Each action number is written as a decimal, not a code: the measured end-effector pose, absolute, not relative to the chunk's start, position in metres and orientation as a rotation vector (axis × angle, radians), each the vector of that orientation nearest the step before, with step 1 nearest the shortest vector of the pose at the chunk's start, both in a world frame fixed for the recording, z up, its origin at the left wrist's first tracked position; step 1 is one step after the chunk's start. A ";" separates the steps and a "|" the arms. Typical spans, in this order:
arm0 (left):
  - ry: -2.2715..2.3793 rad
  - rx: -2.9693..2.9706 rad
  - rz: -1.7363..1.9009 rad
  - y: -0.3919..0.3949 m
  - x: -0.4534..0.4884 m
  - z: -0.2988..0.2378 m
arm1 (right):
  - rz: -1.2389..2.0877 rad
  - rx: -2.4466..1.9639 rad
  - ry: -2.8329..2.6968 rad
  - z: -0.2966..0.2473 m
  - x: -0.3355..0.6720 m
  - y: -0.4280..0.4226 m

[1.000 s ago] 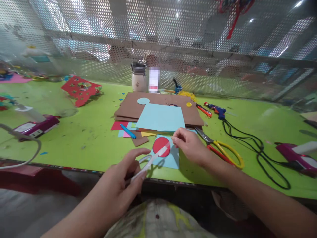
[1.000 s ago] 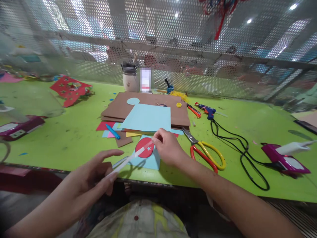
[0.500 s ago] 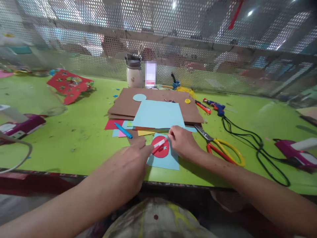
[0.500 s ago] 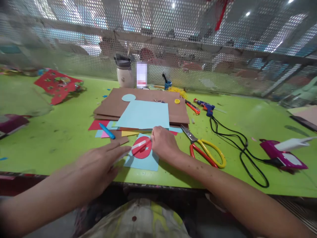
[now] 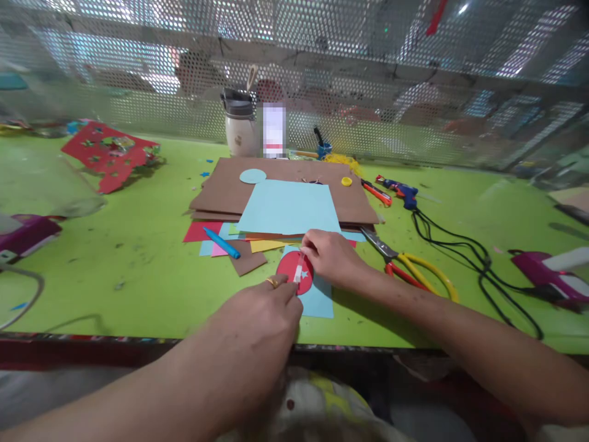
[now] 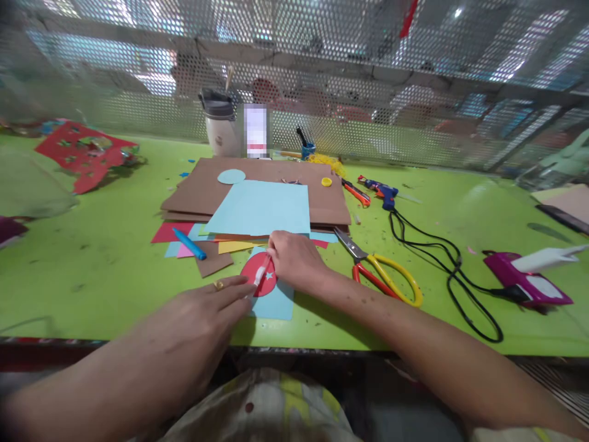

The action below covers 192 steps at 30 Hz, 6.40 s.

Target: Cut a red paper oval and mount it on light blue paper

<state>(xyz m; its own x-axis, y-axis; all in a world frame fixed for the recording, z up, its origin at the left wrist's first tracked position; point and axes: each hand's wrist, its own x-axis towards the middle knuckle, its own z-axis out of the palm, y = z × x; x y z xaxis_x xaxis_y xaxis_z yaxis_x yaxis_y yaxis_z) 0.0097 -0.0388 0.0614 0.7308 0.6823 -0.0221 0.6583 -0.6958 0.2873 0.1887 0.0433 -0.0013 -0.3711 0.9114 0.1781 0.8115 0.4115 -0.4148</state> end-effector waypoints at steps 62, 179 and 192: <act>0.985 3.025 -0.122 -0.028 0.005 0.034 | 0.259 -1.432 -2.385 -0.010 0.173 0.048; 0.841 3.094 0.151 -0.023 0.003 0.015 | 0.146 -1.112 -2.565 0.007 0.198 0.041; 0.827 3.107 0.169 -0.021 0.004 0.004 | 0.375 -1.031 -2.460 0.006 0.200 0.041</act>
